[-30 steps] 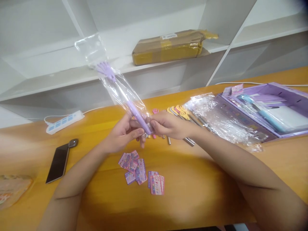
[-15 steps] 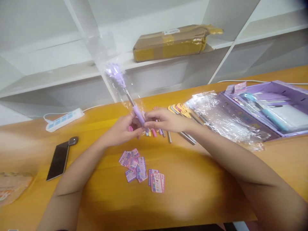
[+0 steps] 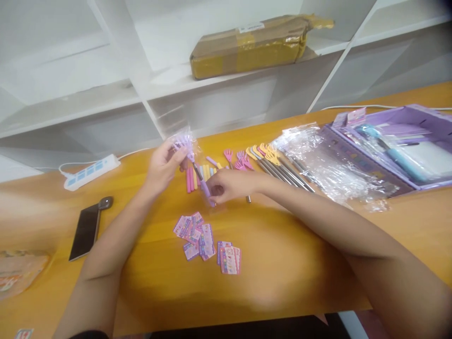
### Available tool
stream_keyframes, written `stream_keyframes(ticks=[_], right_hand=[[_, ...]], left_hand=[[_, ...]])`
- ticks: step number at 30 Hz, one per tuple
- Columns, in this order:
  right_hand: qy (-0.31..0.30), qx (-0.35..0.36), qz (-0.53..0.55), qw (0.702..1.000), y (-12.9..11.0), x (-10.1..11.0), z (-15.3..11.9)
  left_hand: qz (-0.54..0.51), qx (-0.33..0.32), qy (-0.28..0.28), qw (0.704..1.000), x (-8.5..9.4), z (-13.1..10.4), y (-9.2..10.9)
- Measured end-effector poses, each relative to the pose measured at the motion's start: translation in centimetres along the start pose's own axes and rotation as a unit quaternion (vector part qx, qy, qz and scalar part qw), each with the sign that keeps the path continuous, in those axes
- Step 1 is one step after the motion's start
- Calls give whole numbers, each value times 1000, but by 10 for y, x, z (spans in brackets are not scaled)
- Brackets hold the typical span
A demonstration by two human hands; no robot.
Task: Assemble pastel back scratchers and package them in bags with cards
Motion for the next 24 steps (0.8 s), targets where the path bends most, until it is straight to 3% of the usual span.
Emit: stream_keyframes(ticks=[6, 10, 15, 17, 20, 22, 24], right_hand=[[-34, -50, -80, 995, 7, -9, 3], [-60, -88, -125, 986, 1, -10, -1], [-93, -218, -276, 931, -22, -16, -22], [-99, -185, -275, 939, -35, -27, -30], [-136, -51, -253, 956, -57, -53, -36], [-161, 8, -270, 949, -68, -72, -37], [-168, 22, -306, 937, -75, -87, -36]], left_hand=[[5, -47, 44, 998, -1, -3, 6], [59, -114, 56, 990, -4, -6, 20], [118, -168, 80, 976, -2, -7, 27], [126, -176, 83, 973, -1, -7, 26], [125, -181, 89, 971, -1, -7, 27], [127, -185, 87, 971, -2, -7, 29], [132, -199, 81, 968, -3, -7, 30]])
Point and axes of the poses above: each hand's wrist, its own z-axis towards the middle knuckle, its own x-axis out of the back of the hand, y = z × x, the point moved 2 cm from there along z, towards the middle knuckle, and after that the axes turned 5 degrees about y, right-handed, at the moved point
